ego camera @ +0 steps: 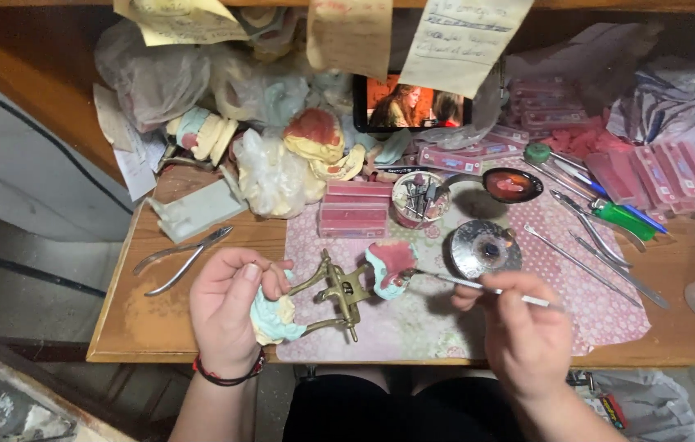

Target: The person works at a cluttered workbench assembling a dental prosthesis. They use pliers to adjust a small metal component, then use a lighter to heat it. They apply liquid from a bottle to the pink acrylic part of the denture and use a metal tool to smooth and shape the material on the dental cast.

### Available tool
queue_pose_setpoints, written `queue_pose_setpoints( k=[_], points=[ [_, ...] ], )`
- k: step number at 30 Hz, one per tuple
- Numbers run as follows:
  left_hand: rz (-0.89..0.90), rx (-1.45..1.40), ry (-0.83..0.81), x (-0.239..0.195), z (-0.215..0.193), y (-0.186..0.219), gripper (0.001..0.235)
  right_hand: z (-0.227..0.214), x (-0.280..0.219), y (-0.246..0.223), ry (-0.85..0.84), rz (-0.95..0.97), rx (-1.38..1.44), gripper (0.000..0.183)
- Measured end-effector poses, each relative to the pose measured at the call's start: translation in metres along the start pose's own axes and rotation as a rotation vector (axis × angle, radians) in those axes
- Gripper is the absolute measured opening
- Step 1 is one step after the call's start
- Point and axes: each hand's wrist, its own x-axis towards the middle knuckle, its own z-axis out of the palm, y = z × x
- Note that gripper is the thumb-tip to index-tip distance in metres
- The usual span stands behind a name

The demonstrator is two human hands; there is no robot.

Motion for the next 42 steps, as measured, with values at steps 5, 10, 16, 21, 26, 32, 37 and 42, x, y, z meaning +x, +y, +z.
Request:
queue_pose_setpoints(
  k=[5, 10, 16, 21, 26, 32, 37, 42],
  points=[
    [-0.017, -0.011, 0.010, 0.000, 0.001, 0.001, 0.008, 0.007, -0.015, 0.003, -0.079, -0.235, -0.463, 0.025],
    [-0.017, 0.026, 0.015, 0.001, 0.001, 0.002, 0.007, 0.013, -0.008, -0.008, -0.298, -0.587, -0.788, 0.020],
    [-0.018, -0.004, 0.011, 0.001, 0.001, 0.000, 0.008, 0.019, -0.005, -0.012, -0.412, -0.638, -0.802, 0.022],
    [-0.021, 0.008, 0.003, 0.001, 0.001, 0.002, 0.009, 0.018, -0.004, -0.010, -0.388, -0.641, -0.769, 0.021],
    [-0.019, -0.007, -0.002, 0.001, 0.002, 0.002, 0.009, 0.016, -0.004, -0.011, -0.393, -0.643, -0.764, 0.021],
    [-0.015, -0.013, 0.003, 0.001, 0.002, 0.001, 0.008, 0.015, -0.002, -0.013, -0.360, -0.609, -0.768, 0.021],
    [-0.020, -0.014, 0.013, 0.000, 0.001, -0.001, 0.007, 0.017, -0.002, -0.015, -0.337, -0.606, -0.768, 0.020],
    [-0.015, -0.019, 0.000, 0.000, 0.002, 0.000, 0.008, -0.003, -0.007, -0.006, -0.180, -0.457, -0.574, 0.020]
  ],
)
